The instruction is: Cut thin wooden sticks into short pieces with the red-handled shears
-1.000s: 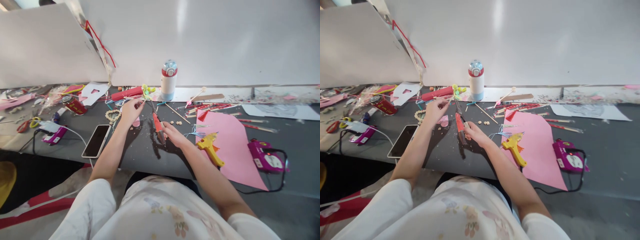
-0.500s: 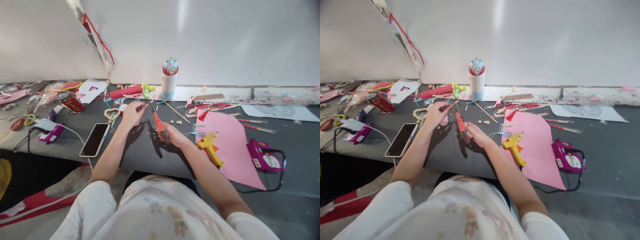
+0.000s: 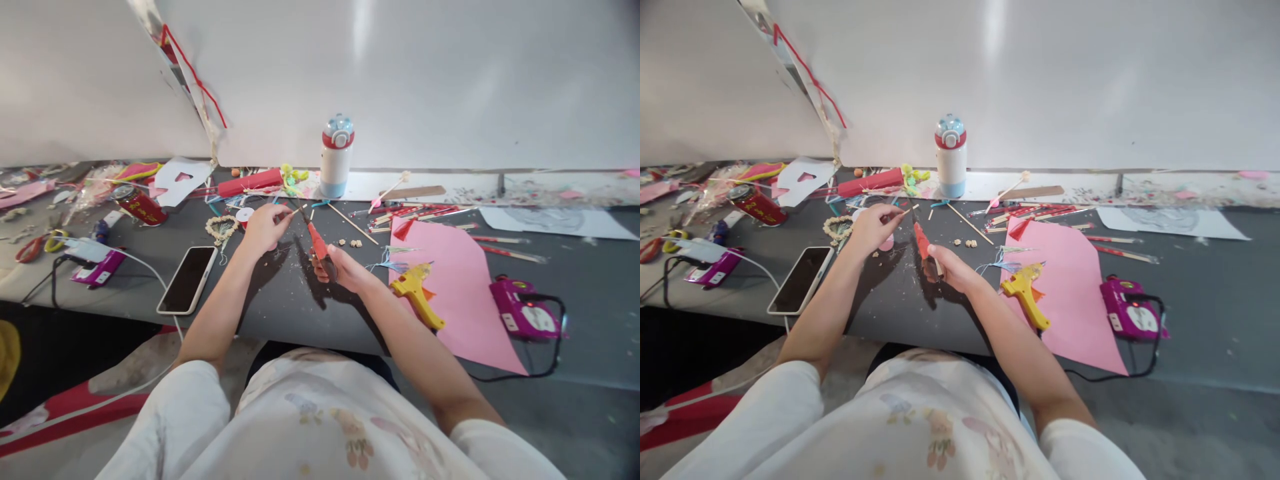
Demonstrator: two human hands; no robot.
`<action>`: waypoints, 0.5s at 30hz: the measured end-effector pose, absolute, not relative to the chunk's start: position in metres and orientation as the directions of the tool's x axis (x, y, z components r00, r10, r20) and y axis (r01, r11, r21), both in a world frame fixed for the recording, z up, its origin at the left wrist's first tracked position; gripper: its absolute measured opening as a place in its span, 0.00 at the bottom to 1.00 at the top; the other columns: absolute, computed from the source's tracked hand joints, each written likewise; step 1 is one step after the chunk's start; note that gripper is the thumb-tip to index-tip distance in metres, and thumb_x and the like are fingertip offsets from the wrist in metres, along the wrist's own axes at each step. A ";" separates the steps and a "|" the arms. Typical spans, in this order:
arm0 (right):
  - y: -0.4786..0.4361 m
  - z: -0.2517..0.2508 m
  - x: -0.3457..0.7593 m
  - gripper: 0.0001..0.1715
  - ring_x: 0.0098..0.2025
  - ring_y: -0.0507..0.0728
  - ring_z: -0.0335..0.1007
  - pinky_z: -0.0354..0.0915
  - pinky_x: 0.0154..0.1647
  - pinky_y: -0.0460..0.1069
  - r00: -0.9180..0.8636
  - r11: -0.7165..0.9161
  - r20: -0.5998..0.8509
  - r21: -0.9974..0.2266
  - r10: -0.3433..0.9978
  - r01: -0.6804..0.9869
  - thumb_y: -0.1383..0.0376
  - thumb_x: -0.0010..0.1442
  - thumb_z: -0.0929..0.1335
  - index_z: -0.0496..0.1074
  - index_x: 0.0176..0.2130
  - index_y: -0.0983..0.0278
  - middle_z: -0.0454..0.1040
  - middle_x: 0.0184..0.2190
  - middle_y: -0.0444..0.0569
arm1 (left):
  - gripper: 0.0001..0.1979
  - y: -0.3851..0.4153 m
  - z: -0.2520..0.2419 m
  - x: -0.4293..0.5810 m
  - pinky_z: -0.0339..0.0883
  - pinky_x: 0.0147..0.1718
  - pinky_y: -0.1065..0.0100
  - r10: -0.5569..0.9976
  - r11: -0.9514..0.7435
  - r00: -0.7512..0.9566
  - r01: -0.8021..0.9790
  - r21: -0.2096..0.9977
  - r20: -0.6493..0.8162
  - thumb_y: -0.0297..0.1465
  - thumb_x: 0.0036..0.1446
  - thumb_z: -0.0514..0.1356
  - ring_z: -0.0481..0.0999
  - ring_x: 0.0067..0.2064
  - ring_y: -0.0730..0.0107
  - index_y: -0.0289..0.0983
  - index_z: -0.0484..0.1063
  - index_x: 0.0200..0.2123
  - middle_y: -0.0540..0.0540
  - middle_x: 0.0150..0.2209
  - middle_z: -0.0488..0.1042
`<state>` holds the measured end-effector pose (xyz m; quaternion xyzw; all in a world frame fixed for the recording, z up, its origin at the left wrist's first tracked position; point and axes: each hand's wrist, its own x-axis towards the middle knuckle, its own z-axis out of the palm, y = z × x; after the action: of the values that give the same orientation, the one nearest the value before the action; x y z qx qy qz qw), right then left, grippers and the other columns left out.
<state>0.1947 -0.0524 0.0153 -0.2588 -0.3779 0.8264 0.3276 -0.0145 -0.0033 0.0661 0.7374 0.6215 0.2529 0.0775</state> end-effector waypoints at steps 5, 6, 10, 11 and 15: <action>-0.054 0.018 0.196 0.29 0.23 0.49 0.56 0.52 0.24 0.46 -0.682 -0.483 -0.139 -0.805 0.718 -0.345 0.50 0.42 0.77 0.66 0.36 0.62 0.61 0.23 0.38 | 0.12 -0.001 0.066 -0.013 0.66 0.42 0.65 0.959 -0.208 0.107 0.894 0.397 0.261 0.35 0.61 0.58 0.74 0.39 0.64 0.38 0.80 0.41 0.45 0.39 0.80; -0.054 0.019 0.196 0.27 0.23 0.49 0.56 0.53 0.24 0.46 -0.685 -0.483 -0.137 -0.805 0.716 -0.344 0.52 0.42 0.76 0.66 0.36 0.62 0.61 0.23 0.38 | 0.12 0.000 0.066 -0.013 0.67 0.42 0.65 0.961 -0.205 0.106 0.894 0.398 0.257 0.35 0.61 0.58 0.74 0.39 0.64 0.38 0.80 0.41 0.45 0.38 0.80; -0.054 0.020 0.196 0.23 0.23 0.49 0.54 0.55 0.25 0.47 -0.688 -0.517 -0.153 -0.776 0.710 -0.360 0.55 0.44 0.74 0.67 0.38 0.63 0.60 0.23 0.38 | 0.12 -0.005 0.069 -0.010 0.67 0.49 0.63 0.938 -0.200 0.061 0.899 0.390 0.342 0.34 0.61 0.58 0.75 0.43 0.62 0.38 0.77 0.45 0.44 0.41 0.78; -0.054 0.019 0.196 0.23 0.23 0.49 0.54 0.55 0.25 0.47 -0.686 -0.530 -0.162 -0.765 0.710 -0.367 0.55 0.45 0.73 0.67 0.38 0.63 0.61 0.24 0.38 | 0.12 -0.009 0.072 -0.009 0.66 0.52 0.61 0.912 -0.194 0.028 0.908 0.372 0.409 0.34 0.61 0.58 0.74 0.47 0.60 0.38 0.76 0.46 0.43 0.43 0.78; -0.052 0.017 0.196 0.20 0.23 0.49 0.53 0.56 0.26 0.48 -0.690 -0.578 -0.185 -0.715 0.700 -0.394 0.55 0.48 0.71 0.68 0.38 0.63 0.61 0.24 0.39 | 0.08 -0.044 0.081 0.009 0.64 0.54 0.58 0.811 -0.135 -0.102 0.926 0.354 0.576 0.34 0.63 0.56 0.73 0.49 0.59 0.39 0.73 0.41 0.43 0.41 0.76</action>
<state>0.1956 -0.0524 0.0165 -0.2310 -0.3307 0.8576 0.3190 0.0086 -0.0437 0.0813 0.6653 0.6527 0.3534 -0.0809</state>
